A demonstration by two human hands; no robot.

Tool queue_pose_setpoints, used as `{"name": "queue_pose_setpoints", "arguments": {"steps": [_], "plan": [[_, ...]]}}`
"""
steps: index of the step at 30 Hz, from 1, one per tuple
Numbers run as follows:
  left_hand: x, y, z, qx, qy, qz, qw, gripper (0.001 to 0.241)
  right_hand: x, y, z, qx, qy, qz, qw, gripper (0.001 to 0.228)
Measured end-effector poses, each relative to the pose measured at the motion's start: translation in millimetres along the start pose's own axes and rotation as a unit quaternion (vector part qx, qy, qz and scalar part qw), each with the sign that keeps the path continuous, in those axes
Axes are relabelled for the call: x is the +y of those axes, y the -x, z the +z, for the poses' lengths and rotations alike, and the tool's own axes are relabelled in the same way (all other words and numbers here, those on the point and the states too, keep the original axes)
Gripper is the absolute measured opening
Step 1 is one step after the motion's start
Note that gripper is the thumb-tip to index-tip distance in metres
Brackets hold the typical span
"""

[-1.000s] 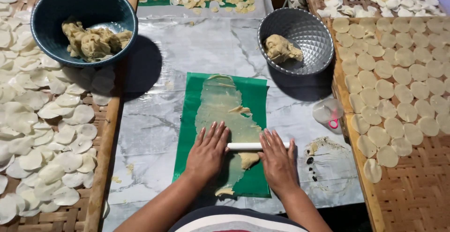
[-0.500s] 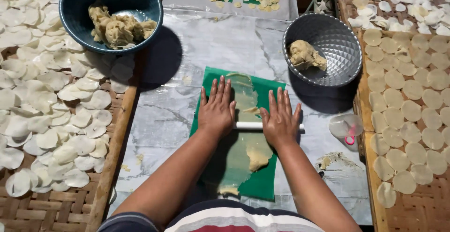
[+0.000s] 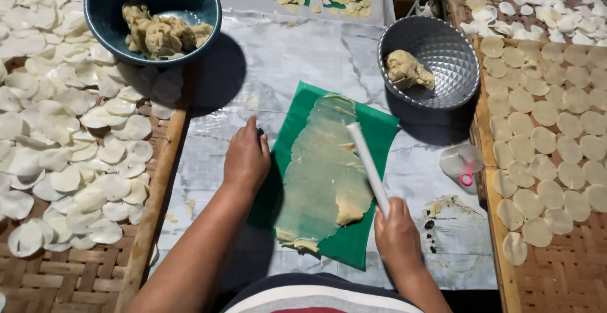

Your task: Rolling out small portions of dough into very thin sheets using a rolling tool on a flat surface

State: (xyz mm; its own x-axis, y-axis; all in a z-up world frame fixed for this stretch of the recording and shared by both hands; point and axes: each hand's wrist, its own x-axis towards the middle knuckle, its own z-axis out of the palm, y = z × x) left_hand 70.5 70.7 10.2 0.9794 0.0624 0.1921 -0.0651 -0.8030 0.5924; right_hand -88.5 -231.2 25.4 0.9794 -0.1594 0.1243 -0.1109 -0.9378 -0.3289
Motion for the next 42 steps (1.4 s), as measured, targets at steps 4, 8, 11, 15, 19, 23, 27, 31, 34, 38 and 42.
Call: {"name": "queue_pose_setpoints", "arguments": {"steps": [4, 8, 11, 15, 19, 23, 27, 31, 34, 38, 42], "plan": [[4.0, 30.5, -27.2, -0.041, -0.052, -0.053, 0.996, 0.031, -0.6, 51.0, -26.1, -0.204, 0.024, 0.232, 0.951, 0.034], [-3.7, 79.0, -34.0, -0.071, -0.083, -0.070, 0.991, 0.029, -13.6, 61.4, -14.5, -0.202, -0.260, 0.366, 0.870, 0.036], [-4.4, 95.7, -46.1, -0.090, -0.057, -0.109, 0.988, 0.031, -26.3, 42.9, -6.7, -0.145, -0.354, 0.346, 0.857, 0.042], [-17.9, 99.8, -42.1, -0.081, 0.011, -0.165, 0.983, 0.040, -32.7, -5.6, 1.7, -0.115, -0.247, 0.259, 0.927, 0.042], [-29.7, 89.5, -35.4, -0.156, 0.025, -0.183, 0.970, 0.050, 0.0, -30.5, 26.0, -0.101, -0.224, 0.198, 0.949, 0.047], [-6.3, 66.1, -42.0, -0.037, -0.034, -0.009, 0.999, 0.044, -21.3, -37.4, -4.9, -0.027, -0.007, 0.073, 0.997, 0.049], [46.2, 16.5, -24.7, 0.117, 0.016, 0.266, 0.957, 0.049, -32.9, -45.4, 10.2, -0.004, 0.079, -0.052, 0.996, 0.043], [65.4, -8.5, 38.4, 0.052, 0.019, 0.310, 0.949, 0.056, -18.7, -43.1, 46.1, 0.077, 0.146, -0.129, 0.978, 0.049], [65.7, -8.7, 67.5, -0.017, -0.008, 0.317, 0.948, 0.054, -21.6, -41.3, 49.3, 0.124, 0.159, -0.140, 0.969, 0.055], [74.9, -16.8, 82.7, -0.066, -0.079, 0.285, 0.953, 0.058, -31.3, -62.9, 26.6, 0.048, 0.164, -0.080, 0.982, 0.048], [84.5, -39.9, 101.4, -0.149, -0.111, 0.229, 0.956, 0.067, -18.6, -90.1, 32.9, -0.038, 0.139, -0.046, 0.989, 0.056]]}}
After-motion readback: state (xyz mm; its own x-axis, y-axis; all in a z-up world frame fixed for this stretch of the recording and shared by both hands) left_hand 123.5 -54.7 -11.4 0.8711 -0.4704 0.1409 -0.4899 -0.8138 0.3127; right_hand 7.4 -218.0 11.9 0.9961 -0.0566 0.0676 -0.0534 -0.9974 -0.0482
